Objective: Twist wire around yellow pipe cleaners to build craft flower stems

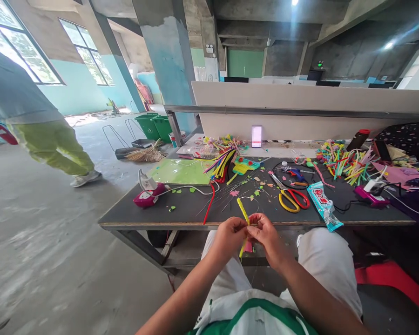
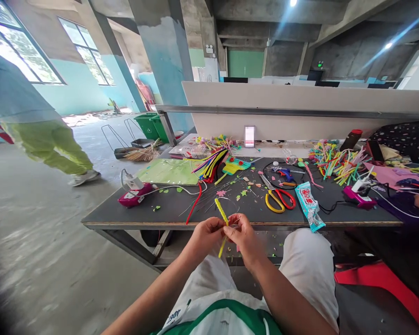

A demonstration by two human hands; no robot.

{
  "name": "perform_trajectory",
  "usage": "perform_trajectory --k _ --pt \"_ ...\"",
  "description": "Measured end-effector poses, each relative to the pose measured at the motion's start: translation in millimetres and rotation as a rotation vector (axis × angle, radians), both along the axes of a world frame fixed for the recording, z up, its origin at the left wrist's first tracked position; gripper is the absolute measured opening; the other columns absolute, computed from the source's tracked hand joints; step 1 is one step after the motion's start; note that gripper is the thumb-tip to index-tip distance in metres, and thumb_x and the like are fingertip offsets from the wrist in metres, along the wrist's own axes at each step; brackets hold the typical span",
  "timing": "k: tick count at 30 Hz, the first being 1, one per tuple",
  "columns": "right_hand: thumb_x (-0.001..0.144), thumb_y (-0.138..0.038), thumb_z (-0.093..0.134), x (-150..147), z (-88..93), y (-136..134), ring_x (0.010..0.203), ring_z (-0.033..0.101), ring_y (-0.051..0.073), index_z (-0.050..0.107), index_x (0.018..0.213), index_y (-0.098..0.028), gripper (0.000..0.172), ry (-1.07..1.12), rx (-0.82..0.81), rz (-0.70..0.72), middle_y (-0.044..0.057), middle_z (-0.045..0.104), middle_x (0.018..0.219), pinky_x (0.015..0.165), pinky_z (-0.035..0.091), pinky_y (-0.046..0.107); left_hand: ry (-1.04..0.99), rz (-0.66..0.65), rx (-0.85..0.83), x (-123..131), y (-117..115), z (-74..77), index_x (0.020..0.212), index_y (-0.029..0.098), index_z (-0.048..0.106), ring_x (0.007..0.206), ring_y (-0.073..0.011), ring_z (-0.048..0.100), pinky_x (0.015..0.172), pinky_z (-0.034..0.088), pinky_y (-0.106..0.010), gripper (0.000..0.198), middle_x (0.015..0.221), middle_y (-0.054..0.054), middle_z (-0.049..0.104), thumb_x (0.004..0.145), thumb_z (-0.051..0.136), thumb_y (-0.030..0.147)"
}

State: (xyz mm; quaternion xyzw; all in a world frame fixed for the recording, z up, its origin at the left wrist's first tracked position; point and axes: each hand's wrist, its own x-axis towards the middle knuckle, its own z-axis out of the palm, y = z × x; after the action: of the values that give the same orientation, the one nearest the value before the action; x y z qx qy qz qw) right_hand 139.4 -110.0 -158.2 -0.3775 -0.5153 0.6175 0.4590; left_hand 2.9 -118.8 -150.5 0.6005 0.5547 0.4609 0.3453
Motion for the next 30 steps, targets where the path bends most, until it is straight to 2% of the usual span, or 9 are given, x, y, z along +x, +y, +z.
perform_trajectory --k 3,6,11,14,17,23,27,28,30 --pt "0.074 -0.039 0.064 -4.8 0.0 1.4 0.054 0.046 0.009 0.051 0.082 -0.022 0.023 0.013 -0.041 -0.079 -0.005 0.05 0.07 0.048 0.036 0.02 -0.107 -0.065 -0.038 1.2 0.0 -1.9 0.065 0.015 0.061 0.059 -0.0116 0.05 0.053 0.037 -0.02 0.01 0.059 0.002 0.054 0.07 0.057 0.022" --pt "0.076 -0.043 0.061 -6.9 -3.5 2.2 0.048 0.04 0.008 0.05 0.077 -0.021 0.024 0.06 -0.098 -0.087 -0.007 0.045 0.061 0.044 0.032 0.019 -0.173 -0.068 -0.044 2.7 -1.6 -0.1 0.07 0.015 0.058 0.061 -0.0105 0.049 0.055 0.038 -0.02 0.005 0.062 0.002 0.053 0.07 0.056 0.02" --pt "0.075 -0.041 0.061 -7.4 0.1 0.8 0.053 0.046 0.01 0.051 0.081 -0.021 0.023 0.087 -0.095 -0.077 -0.004 0.049 0.066 0.046 0.036 0.02 -0.384 -0.105 -0.069 7.7 -5.5 9.0 0.072 0.016 0.05 0.06 -0.0078 0.045 0.058 0.038 -0.019 0.004 0.066 0.004 0.047 0.072 0.054 0.017" --pt "0.077 -0.041 0.058 -6.9 5.1 0.8 0.055 0.047 0.011 0.051 0.081 -0.021 0.021 0.038 -0.023 -0.086 -0.003 0.05 0.066 0.047 0.037 0.021 -0.578 -0.173 -0.116 10.9 -5.6 14.3 0.079 0.016 0.05 0.062 -0.0078 0.047 0.06 0.041 -0.02 0.01 0.07 0.004 0.049 0.074 0.056 0.022" --pt "0.078 -0.044 0.056 -6.0 7.6 1.4 0.053 0.044 0.011 0.051 0.081 -0.022 0.023 -0.014 0.018 -0.116 -0.003 0.049 0.064 0.047 0.038 0.022 -0.646 -0.176 -0.109 12.9 -4.0 17.3 0.081 0.016 0.052 0.062 -0.0077 0.048 0.06 0.04 -0.021 0.017 0.072 0.003 0.051 0.075 0.061 0.029" --pt "0.084 -0.044 0.049 2.2 12.4 2.9 0.052 0.045 0.011 0.054 0.08 -0.021 0.024 -0.117 0.091 -0.082 -0.004 0.048 0.062 0.05 0.039 0.022 -0.478 -0.1 -0.026 11.7 -1.1 18.1 0.075 0.014 0.056 0.063 -0.0084 0.046 0.058 0.037 -0.02 0.015 0.069 0.003 0.052 0.075 0.062 0.027" --pt "0.077 -0.037 0.06 26.4 36.5 -0.7 0.054 0.05 0.013 0.058 0.076 -0.02 0.016 -0.553 0.247 0.03 -0.002 0.056 0.064 0.05 0.036 0.023 -0.252 0.037 0.059 8.5 0.5 16.3 0.067 0.015 0.056 0.06 -0.0092 0.044 0.056 0.034 -0.02 0.015 0.063 0.003 0.049 0.076 0.059 0.026" --pt "0.075 -0.035 0.062 32.8 45.9 -3.7 0.052 0.049 0.013 0.058 0.068 -0.02 0.017 -0.712 0.308 0.019 -0.002 0.055 0.058 0.048 0.034 0.023 -0.173 0.08 0.093 8.3 0.6 15.6 0.066 0.015 0.055 0.06 -0.0095 0.043 0.055 0.033 -0.021 0.015 0.062 0.003 0.049 0.076 0.058 0.025" --pt "0.081 -0.037 0.056 40.7 65.1 -11.8 0.048 0.047 0.013 0.056 0.06 -0.021 0.026 -0.919 0.415 -0.11 -0.001 0.053 0.051 0.046 0.03 0.024 -0.006 0.135 0.156 9.9 -0.2 14.3 0.064 0.016 0.055 0.061 -0.0104 0.044 0.056 0.033 -0.021 0.014 0.061 0.003 0.049 0.076 0.056 0.023"
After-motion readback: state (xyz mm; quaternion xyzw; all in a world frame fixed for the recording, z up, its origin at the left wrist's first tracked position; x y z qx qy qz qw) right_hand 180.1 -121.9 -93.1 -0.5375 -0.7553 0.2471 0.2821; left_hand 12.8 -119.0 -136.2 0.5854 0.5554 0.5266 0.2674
